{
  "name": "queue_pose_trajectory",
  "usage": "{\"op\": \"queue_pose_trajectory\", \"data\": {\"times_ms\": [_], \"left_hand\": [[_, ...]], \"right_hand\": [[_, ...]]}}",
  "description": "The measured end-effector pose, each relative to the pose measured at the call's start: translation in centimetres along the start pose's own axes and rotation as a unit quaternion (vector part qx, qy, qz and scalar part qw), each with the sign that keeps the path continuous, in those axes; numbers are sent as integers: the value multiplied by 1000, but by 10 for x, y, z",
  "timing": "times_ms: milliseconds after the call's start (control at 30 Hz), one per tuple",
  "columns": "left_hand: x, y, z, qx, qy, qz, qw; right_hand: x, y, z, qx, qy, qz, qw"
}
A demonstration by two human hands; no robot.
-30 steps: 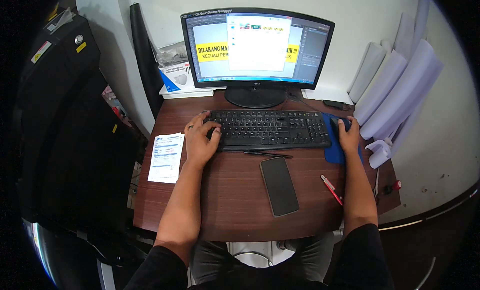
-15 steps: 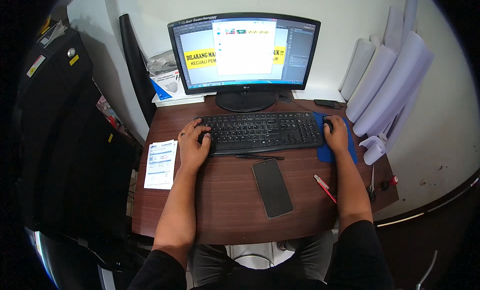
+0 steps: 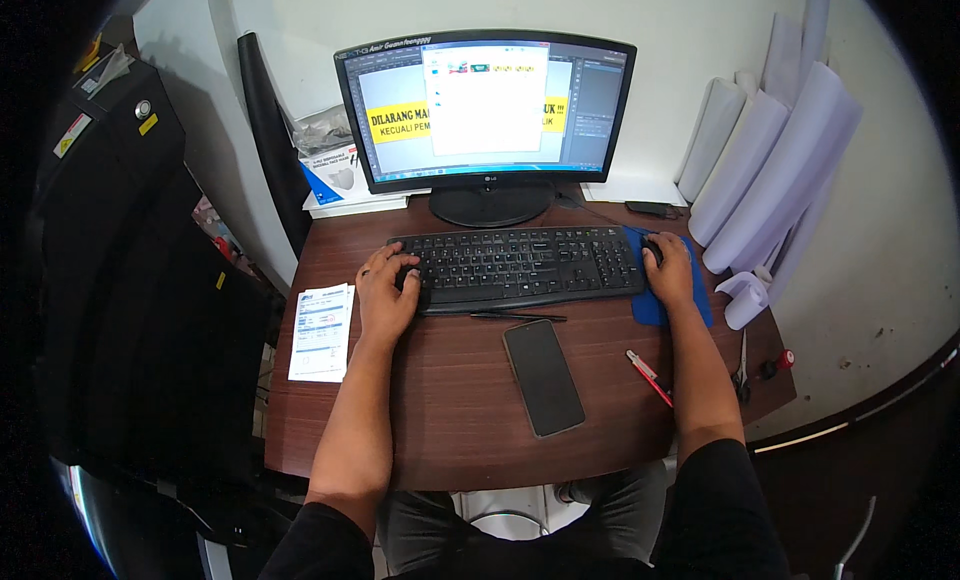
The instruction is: Creating or editing a digital sign layout using design software on a computer.
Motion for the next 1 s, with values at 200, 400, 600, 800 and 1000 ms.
{"op": "queue_pose_trajectory", "data": {"times_ms": [200, 400, 600, 800, 1000], "left_hand": [[0, -3, -1, 4, 3, -3, 1000], [-1, 0, 1, 16, -9, 10, 1000], [0, -3, -1, -6, 6, 0, 1000], [0, -2, 0, -1, 4, 4, 1000], [0, -2, 0, 9, 4, 2, 1000]], "right_hand": [[1, 1, 2, -2, -7, -12, 1000], [0, 8, -8, 2, -9, 16, 1000], [0, 4, -2, -17, -20, -3, 1000], [1, 3, 0, -21, -14, -7, 1000], [1, 2, -2, -26, -14, -13, 999]]}}
Point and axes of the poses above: each hand's wrist, its own x-axis towards the middle knuckle, its own y-axis out of the back of the hand, z = x × y, the point moved 6 cm from there along x, towards the middle knuckle, and after that the axes turned 2 degrees about -z, right-handed, at the moved point
